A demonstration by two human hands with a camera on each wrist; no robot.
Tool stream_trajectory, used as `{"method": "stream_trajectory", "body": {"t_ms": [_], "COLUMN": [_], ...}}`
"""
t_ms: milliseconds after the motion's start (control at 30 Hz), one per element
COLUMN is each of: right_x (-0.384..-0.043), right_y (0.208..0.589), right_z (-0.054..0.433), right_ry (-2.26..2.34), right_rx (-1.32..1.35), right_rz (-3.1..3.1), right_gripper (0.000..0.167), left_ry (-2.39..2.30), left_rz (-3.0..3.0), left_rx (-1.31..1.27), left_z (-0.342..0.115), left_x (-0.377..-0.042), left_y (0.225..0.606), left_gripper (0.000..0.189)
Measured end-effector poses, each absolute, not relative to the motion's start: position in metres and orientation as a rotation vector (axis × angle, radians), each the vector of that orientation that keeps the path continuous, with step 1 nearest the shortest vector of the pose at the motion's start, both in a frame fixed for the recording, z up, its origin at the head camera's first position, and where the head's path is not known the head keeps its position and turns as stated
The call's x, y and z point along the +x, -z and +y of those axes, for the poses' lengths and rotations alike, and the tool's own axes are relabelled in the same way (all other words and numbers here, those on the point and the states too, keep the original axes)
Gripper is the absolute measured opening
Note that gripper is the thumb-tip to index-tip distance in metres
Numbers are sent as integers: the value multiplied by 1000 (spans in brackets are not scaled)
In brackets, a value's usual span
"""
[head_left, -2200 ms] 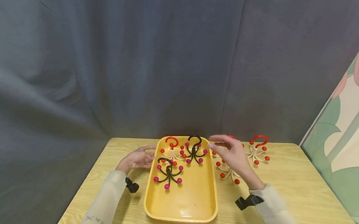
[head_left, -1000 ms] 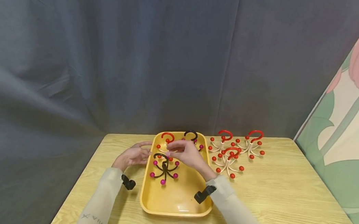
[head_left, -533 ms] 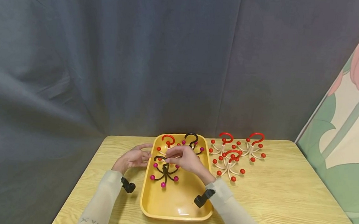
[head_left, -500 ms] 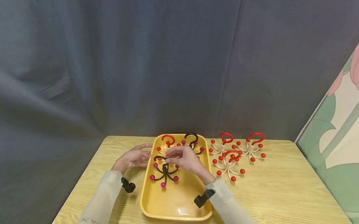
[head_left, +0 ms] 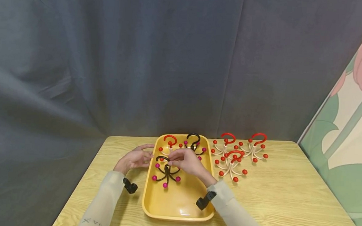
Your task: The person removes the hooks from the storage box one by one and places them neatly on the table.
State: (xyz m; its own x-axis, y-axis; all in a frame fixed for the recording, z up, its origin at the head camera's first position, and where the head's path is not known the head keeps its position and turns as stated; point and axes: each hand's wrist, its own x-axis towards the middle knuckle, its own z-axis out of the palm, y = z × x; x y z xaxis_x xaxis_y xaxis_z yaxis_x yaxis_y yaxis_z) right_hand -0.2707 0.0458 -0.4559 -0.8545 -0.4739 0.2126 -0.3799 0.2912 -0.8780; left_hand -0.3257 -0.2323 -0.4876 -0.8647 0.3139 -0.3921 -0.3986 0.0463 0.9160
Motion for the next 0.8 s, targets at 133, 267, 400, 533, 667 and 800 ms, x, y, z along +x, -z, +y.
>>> {"method": "stream_trajectory", "body": {"t_ms": [133,267,400,533,667,800], "right_x": [-271,-271,-272,-271,-269,-270], "right_y": [456,458,460,459,457,456], "right_z": [46,46,44,41,40,39], "right_ry": [1635,1641,1636,1617,1624,1645], "right_rx": [-815,-821,-793,-756,-705,-685], "right_rz": [2449,2455,2484,2514,2510,2496], "right_gripper": [17,17,15,12,10,10], "left_ry": [-1873,-1874,-1875,-1875,-1870,-1869], "left_rz": [1833,1828,1823,1821,1817,1819], "left_rx": [-100,-104,-98,-85,-68,-61], "left_z": [-232,-232,-232,-232,-233,-233], "left_x": [-326,-325,-325,-324,-324,-324], "left_y": [487,486,486,487,488,488], "left_gripper": [67,68,68,68,68,68]}}
